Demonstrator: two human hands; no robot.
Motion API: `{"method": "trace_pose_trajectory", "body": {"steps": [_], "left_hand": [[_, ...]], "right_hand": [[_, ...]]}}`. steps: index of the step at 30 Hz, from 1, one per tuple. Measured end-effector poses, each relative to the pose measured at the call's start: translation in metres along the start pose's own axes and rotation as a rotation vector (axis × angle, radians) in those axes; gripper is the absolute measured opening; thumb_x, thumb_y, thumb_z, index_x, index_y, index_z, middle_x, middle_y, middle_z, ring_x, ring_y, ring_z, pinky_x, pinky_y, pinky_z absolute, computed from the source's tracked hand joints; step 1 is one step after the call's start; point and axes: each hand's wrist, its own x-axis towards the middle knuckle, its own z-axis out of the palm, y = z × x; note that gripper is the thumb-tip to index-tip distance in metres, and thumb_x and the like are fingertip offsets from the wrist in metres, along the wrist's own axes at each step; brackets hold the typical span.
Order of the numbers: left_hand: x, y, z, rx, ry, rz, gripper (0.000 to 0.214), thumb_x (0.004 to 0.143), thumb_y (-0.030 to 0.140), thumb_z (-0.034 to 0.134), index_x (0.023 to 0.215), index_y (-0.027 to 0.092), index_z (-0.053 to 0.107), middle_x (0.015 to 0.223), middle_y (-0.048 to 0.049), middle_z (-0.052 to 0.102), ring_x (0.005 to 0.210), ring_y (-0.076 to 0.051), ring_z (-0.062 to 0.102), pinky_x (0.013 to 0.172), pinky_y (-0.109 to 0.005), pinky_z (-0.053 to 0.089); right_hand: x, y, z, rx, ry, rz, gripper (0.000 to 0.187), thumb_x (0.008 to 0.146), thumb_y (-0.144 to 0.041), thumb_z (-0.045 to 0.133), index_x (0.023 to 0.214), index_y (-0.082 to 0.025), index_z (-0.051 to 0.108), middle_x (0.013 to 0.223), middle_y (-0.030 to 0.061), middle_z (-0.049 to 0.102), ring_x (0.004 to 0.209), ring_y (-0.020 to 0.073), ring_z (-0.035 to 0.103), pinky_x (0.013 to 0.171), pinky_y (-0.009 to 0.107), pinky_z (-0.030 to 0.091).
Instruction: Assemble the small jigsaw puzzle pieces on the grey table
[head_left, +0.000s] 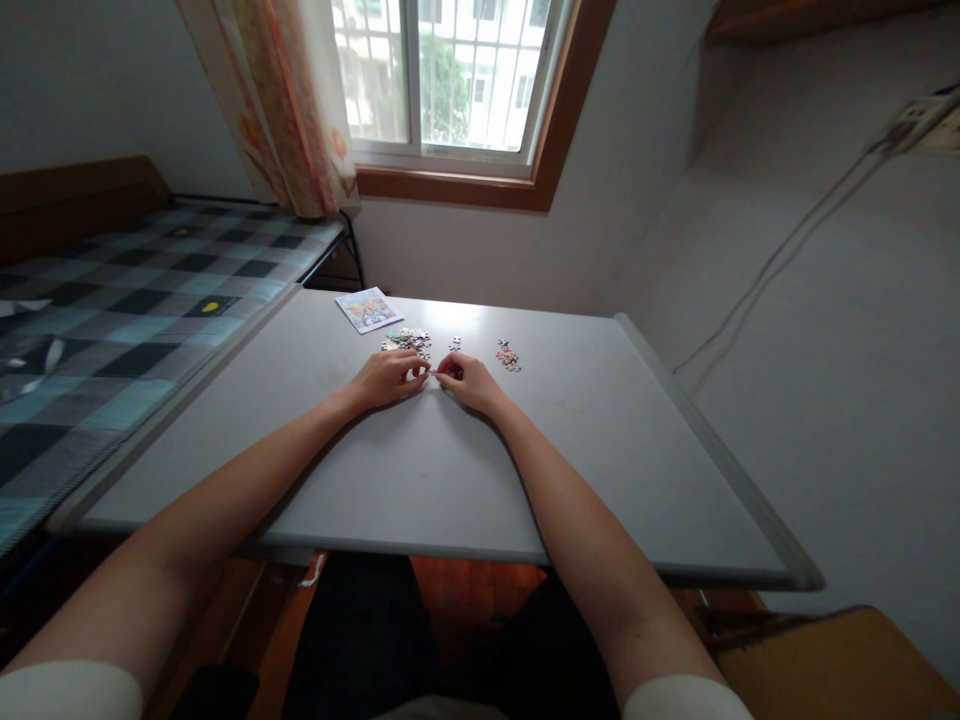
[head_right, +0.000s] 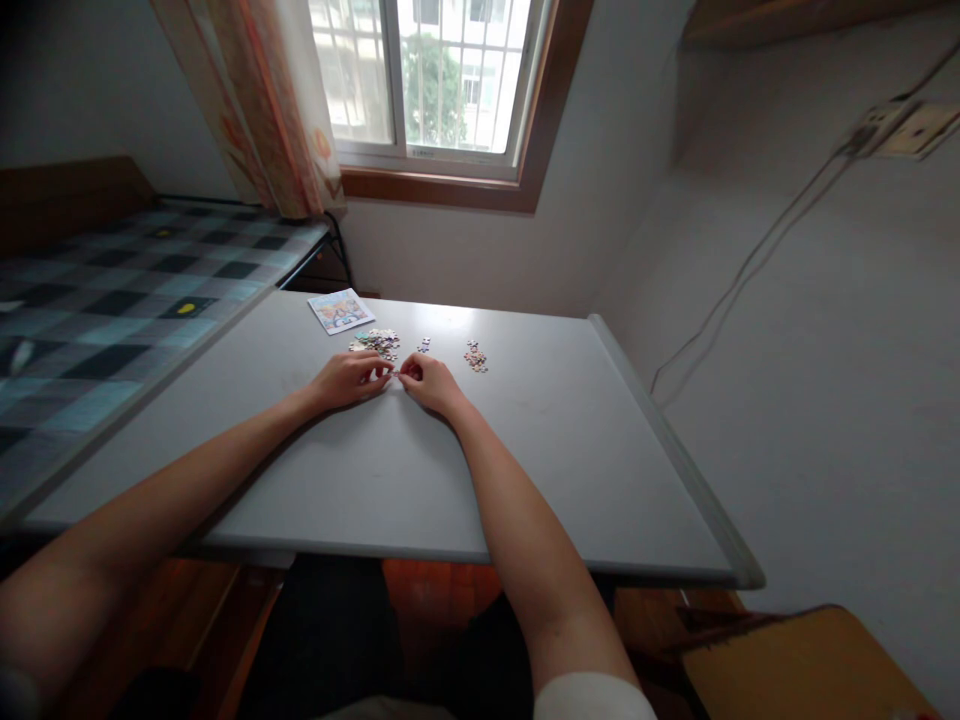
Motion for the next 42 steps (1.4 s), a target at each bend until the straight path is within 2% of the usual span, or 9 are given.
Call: {"method": "trace_pose_trajectory", "body": {"steps": [42], "left_hand": [[-0.0005, -0.0024, 0.0012, 0.011, -0.016, 0.007, 0.023, 0.09, 0.033, 0.053, 0.092, 0.019, 0.07, 0.076, -0.0021, 0.066, 0.061, -0.011, 0.055, 0.06, -0.023, 0.041]], "right_hand": [[-0.0006, -0.0028, -0.0009, -0.009, -0.006, -0.001, 0.007, 0.077, -0.022, 0.063, 0.081, -0.016, 0.063, 0.071, -0.0002, 0.062, 0.065, 0.0112, 0.053, 0.064, 0.024, 0.041]]}}
